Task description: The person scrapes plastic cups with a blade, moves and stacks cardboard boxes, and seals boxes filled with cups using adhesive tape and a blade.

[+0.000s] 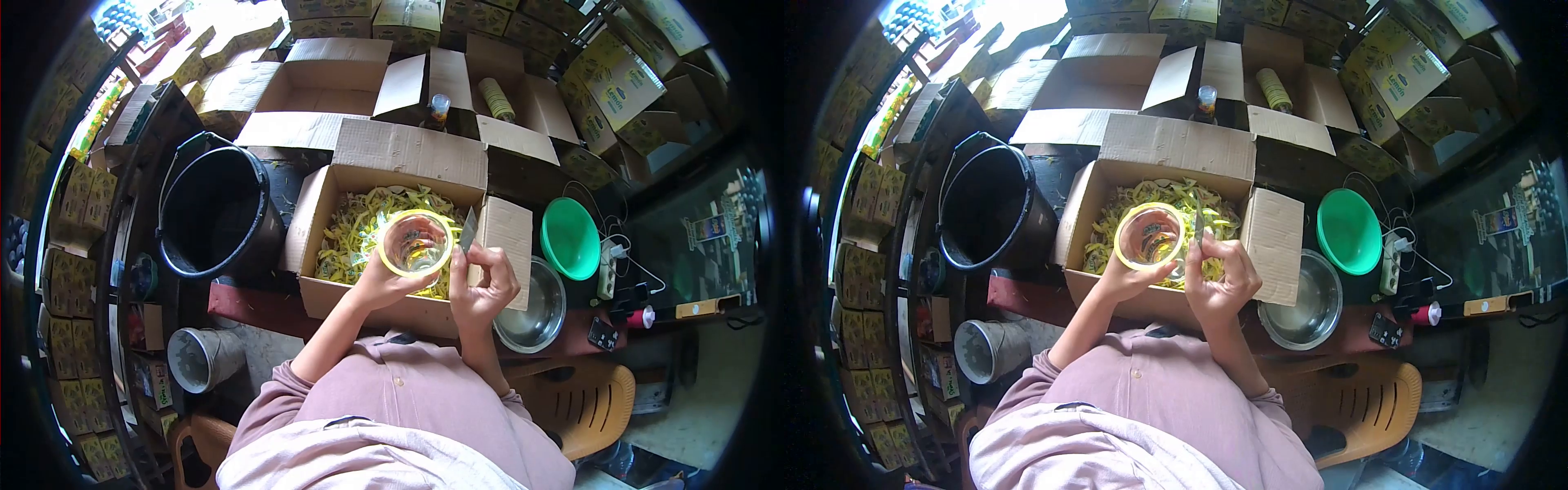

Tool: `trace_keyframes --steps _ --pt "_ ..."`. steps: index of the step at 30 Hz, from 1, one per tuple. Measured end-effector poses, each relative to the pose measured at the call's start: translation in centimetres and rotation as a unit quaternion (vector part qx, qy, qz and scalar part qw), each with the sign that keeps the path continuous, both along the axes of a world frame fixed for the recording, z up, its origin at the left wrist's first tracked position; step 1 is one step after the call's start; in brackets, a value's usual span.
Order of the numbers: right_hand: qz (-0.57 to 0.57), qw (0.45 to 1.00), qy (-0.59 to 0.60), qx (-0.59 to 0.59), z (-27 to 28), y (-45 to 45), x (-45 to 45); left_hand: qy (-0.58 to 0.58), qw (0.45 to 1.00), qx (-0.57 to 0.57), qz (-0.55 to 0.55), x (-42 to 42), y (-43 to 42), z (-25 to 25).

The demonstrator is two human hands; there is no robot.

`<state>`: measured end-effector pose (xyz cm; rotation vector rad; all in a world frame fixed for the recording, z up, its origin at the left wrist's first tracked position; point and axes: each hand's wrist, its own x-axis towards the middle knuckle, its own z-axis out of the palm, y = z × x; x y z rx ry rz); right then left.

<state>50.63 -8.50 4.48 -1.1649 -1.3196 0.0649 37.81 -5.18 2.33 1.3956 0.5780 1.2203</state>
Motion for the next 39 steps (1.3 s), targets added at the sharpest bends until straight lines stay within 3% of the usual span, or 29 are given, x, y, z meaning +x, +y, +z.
trace_keyframes --steps 24,31,39 --pt "-0.009 0.999 -0.032 -0.036 0.4 -0.5 -0.4 0.048 0.999 0.004 0.005 -0.4 0.3 -0.1" --pt "0.006 0.999 -0.037 -0.014 0.0 0.2 0.0 0.07 0.996 0.032 -0.038 -0.7 0.2 -0.7" --pt "-0.002 0.999 -0.006 -0.039 0.4 -0.4 -0.1 -0.05 0.992 -0.087 -0.082 -0.3 0.8 -1.5"
